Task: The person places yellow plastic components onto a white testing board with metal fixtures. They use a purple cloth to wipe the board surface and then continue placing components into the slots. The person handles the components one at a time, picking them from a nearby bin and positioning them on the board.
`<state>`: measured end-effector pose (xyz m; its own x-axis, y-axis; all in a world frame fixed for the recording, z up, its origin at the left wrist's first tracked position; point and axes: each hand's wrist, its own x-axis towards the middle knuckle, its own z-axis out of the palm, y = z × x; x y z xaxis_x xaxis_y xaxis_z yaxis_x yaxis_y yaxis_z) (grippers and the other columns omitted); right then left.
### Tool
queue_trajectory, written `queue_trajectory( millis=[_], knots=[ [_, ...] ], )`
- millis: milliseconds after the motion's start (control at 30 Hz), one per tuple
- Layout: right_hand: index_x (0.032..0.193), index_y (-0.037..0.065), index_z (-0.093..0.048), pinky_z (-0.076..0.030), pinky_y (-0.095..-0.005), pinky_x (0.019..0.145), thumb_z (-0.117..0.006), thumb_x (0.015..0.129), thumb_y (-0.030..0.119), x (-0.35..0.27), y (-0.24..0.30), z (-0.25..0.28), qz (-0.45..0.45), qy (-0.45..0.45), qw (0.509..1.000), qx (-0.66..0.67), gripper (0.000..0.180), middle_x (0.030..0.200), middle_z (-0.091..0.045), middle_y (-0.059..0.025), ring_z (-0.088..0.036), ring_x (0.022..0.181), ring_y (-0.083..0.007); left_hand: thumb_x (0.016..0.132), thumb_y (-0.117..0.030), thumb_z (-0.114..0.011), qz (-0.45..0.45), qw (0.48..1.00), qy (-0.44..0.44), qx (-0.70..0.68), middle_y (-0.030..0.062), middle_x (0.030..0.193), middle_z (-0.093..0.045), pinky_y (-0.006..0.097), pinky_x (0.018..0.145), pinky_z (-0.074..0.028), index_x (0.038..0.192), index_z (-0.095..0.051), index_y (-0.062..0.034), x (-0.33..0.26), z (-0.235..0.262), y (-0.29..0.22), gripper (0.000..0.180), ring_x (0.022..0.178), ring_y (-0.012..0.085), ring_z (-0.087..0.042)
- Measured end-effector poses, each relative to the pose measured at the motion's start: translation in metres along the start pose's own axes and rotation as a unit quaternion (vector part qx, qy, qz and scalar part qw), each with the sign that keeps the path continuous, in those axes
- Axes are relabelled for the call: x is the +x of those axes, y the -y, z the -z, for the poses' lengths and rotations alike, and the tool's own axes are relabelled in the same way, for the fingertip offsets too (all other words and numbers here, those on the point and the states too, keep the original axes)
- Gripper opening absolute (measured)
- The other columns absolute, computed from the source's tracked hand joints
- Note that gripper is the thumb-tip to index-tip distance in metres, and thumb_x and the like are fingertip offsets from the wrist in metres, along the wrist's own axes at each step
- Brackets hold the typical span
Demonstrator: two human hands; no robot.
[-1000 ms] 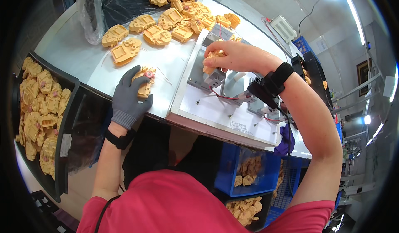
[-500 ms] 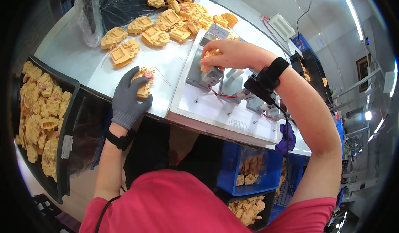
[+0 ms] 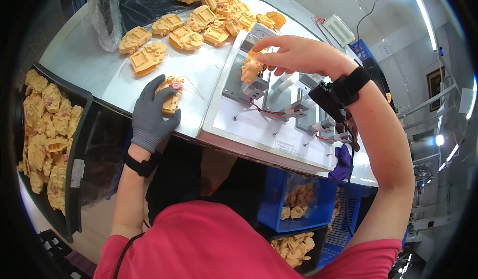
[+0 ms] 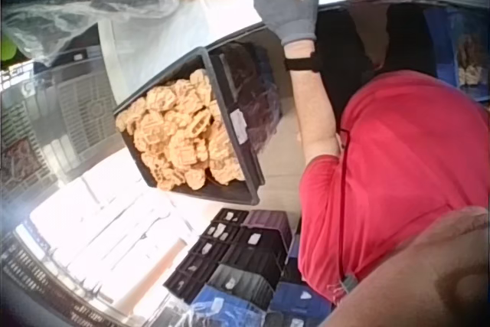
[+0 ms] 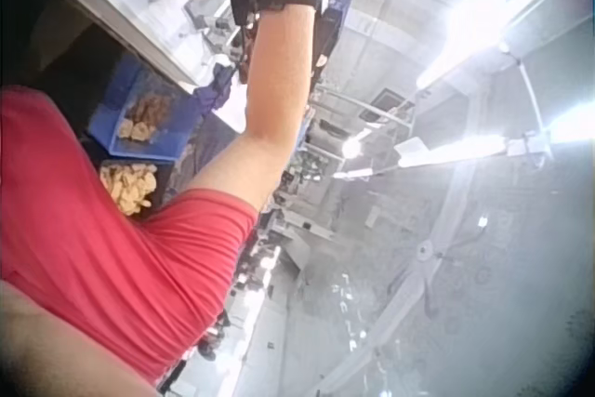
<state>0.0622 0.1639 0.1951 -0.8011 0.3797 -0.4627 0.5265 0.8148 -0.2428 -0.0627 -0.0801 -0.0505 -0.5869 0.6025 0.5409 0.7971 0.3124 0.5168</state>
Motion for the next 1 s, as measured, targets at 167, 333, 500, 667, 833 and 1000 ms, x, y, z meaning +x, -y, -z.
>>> queue_trajectory(
  millis=[167, 333, 500, 667, 833, 1000],
  knots=[
    [0.132, 0.015, -0.06, -0.052, -0.0242, 0.077, -0.056, 0.101, 0.035, 0.001, 0.001, 0.003, 0.033, 0.01, 0.999, 0.03, 0.038, 0.097, -0.068, -0.0027, -0.065, 0.083, -0.008, 0.07, -0.021, -0.073, 0.007, 1.0, 0.0, -0.003, 0.0116, 0.136, -0.052, 0.045, 0.101, -0.045, 0.11, -0.063, -0.0144, -0.001, 0.002, -0.002, 0.041, 0.124, 0.0343, -0.051],
    [0.13, 0.015, -0.062, -0.053, -0.0225, 0.074, -0.055, 0.101, 0.035, 0.01, 0.002, -0.004, 0.006, 0.008, 0.999, 0.039, 0.036, 0.096, -0.067, -0.0023, -0.065, 0.081, -0.0066, 0.07, -0.018, -0.073, 0.0, 1.0, -0.007, -0.003, 0.0125, 0.138, -0.052, 0.044, 0.099, -0.047, 0.109, -0.063, -0.0144, 0.001, 0.001, -0.001, 0.041, 0.121, 0.0346, -0.054],
    [0.131, 0.016, -0.062, -0.053, -0.0211, 0.073, -0.056, 0.101, 0.034, 0.019, -0.005, -0.01, -0.007, 0.02, 0.996, 0.082, 0.036, 0.097, -0.067, -0.0022, -0.064, 0.08, -0.006, 0.069, -0.018, -0.073, -0.002, 1.0, -0.008, -0.004, 0.0127, 0.137, -0.052, 0.044, 0.1, -0.047, 0.109, -0.063, -0.0145, 0.001, 0.0, -0.002, 0.041, 0.122, 0.0346, -0.054],
    [0.132, 0.017, -0.062, -0.053, -0.0212, 0.073, -0.057, 0.101, 0.036, 0.019, -0.002, -0.008, -0.026, 0.034, 0.996, 0.075, 0.036, 0.103, -0.067, -0.0021, -0.065, 0.082, -0.0058, 0.07, -0.021, -0.073, 0.004, 1.0, -0.002, -0.008, 0.0118, 0.137, -0.052, 0.045, 0.1, -0.045, 0.11, -0.063, -0.0147, 0.0, 0.0, -0.001, 0.041, 0.123, 0.0344, -0.052],
    [0.133, 0.019, -0.06, -0.051, -0.0208, 0.076, -0.055, 0.102, 0.037, 0.02, 0.0, -0.006, -0.033, 0.048, 0.995, 0.081, 0.036, 0.112, -0.064, -0.0018, -0.063, 0.087, -0.0051, 0.069, -0.02, -0.073, 0.005, 1.0, -0.004, -0.005, 0.0117, 0.138, -0.052, 0.044, 0.099, -0.046, 0.109, -0.063, -0.0149, 0.0, 0.001, -0.001, 0.041, 0.123, 0.034, -0.053],
    [0.132, 0.019, -0.061, -0.049, -0.0189, 0.076, -0.055, 0.102, 0.038, 0.024, -0.012, -0.011, -0.031, 0.047, 0.988, 0.142, 0.035, 0.109, -0.062, 0.0019, -0.06, 0.084, -0.003, 0.069, -0.02, -0.073, 0.003, 1.0, -0.008, -0.005, 0.0113, 0.138, -0.052, 0.044, 0.099, -0.046, 0.109, -0.063, -0.0144, 0.0, 0.001, -0.001, 0.041, 0.123, 0.0335, -0.052]
  ],
)
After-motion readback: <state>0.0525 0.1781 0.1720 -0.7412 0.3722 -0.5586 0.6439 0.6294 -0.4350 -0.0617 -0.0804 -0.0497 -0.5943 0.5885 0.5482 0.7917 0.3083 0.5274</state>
